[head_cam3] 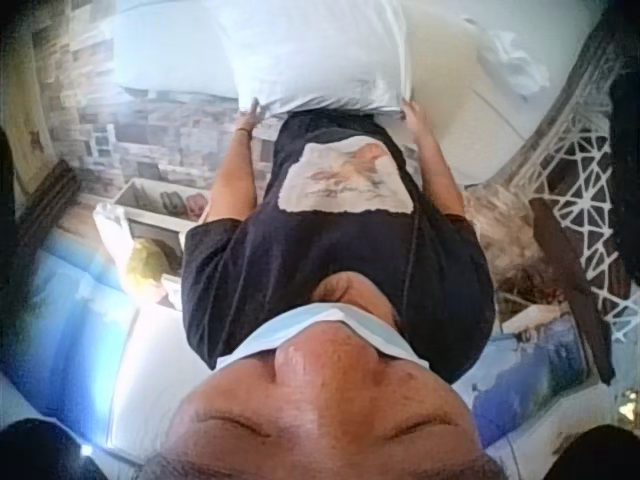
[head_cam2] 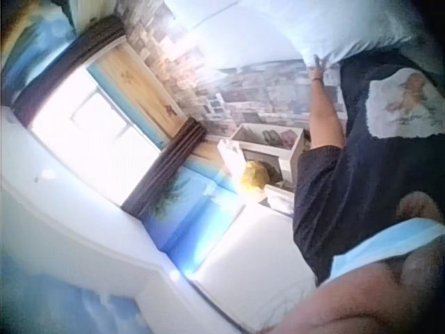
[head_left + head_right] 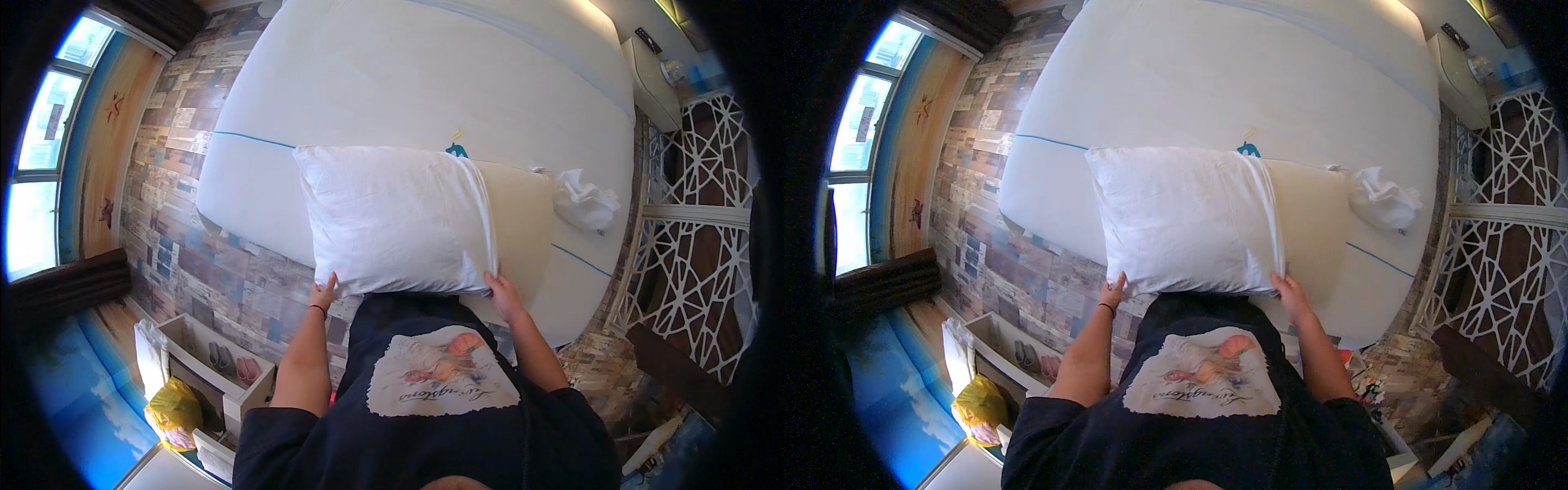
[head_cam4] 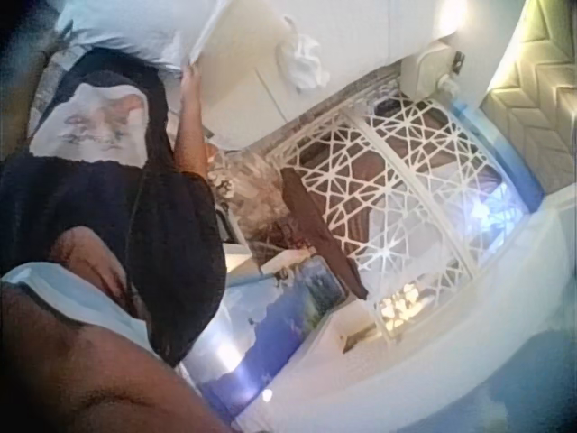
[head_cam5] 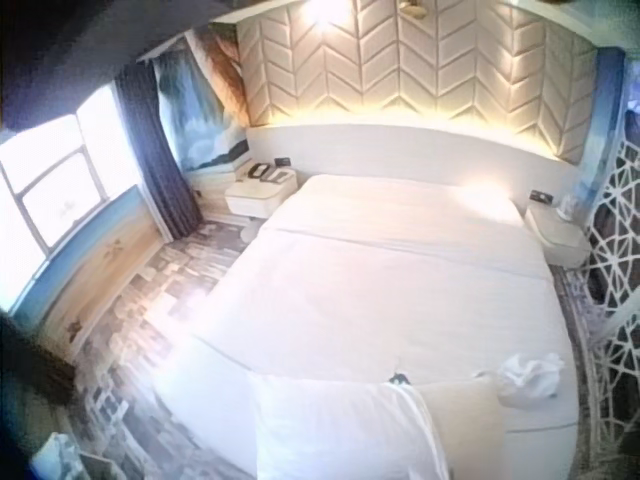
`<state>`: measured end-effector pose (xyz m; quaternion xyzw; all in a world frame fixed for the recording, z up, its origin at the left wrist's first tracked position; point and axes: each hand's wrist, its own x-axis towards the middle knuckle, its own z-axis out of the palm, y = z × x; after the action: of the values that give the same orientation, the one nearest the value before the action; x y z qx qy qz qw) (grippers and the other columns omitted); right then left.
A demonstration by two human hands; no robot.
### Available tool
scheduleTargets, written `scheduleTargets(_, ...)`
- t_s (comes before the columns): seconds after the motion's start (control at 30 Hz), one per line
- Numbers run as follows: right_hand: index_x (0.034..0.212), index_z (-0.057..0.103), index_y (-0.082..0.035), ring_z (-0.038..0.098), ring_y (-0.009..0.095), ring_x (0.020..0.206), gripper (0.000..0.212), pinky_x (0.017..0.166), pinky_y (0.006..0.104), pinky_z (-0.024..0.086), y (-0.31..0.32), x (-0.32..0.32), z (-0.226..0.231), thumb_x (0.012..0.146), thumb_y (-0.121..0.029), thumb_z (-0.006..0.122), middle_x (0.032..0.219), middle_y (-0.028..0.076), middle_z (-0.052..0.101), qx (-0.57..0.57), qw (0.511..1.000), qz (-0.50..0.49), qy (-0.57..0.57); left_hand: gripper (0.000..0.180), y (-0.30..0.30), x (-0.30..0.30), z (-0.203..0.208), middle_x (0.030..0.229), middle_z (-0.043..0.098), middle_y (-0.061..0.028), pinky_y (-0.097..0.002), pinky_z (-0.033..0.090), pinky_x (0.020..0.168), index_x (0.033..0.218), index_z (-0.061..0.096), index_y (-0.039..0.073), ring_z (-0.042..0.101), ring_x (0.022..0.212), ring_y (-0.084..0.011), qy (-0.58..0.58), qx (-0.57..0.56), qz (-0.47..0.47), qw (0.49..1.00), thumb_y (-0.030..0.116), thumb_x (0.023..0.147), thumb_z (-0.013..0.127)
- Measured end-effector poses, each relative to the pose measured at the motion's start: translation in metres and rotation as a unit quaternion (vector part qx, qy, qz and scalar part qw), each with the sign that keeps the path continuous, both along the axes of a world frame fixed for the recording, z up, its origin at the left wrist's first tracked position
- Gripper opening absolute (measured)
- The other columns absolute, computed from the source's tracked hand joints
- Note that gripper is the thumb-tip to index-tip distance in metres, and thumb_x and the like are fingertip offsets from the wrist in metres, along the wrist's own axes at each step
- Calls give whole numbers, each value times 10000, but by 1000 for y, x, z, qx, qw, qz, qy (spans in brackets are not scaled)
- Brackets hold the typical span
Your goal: The person inserts a white pillow into a white pillowcase on a bed. They align the corners, pull the case over the pillow, and smooth the surface before placing the finished pillow on the bed.
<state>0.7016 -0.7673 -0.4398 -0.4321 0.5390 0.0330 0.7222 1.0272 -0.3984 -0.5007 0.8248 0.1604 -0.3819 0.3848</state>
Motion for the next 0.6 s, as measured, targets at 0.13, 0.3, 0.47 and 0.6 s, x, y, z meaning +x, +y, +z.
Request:
scheduleTargets(0.13,1153,590,-31,577,143,947,406,867,297,439,27,2,4,864,-304,676,1030,36,644,9,991,131,-19,864,-9,9,17,1044,649,-186,-368,472,833,1071,628,-78,610,992,-256,21,76,-67,995,705,706,651)
scheduleTargets(0.3,1282,506,15,556,246,1118,616,975,331,414,46,29,5,795,-284,737,1237,114,589,-25,974,224,-24,762,-2,0,-8,1114,610,-148,-395,492,782,1212,521,-37,602,951,-269,35,2,107,994,546,759,711)
scheduleTargets(0.47,1191,600,-26,606,254,1035,463,890,350,459,31,-23,-59,819,-282,702,1122,116,655,-155,963,217,29,458,5,6,-26,1088,612,-98,-412,504,786,1171,543,61,595,973,-241,123,-209,272,931,311,831,721)
scheduleTargets(0.6,1089,626,-64,606,198,882,369,764,320,486,4,-40,-59,809,-293,699,953,45,665,-128,965,205,104,375,-2,11,-21,1057,631,-95,-402,518,794,1159,561,57,616,934,-242,168,-233,260,922,213,846,697)
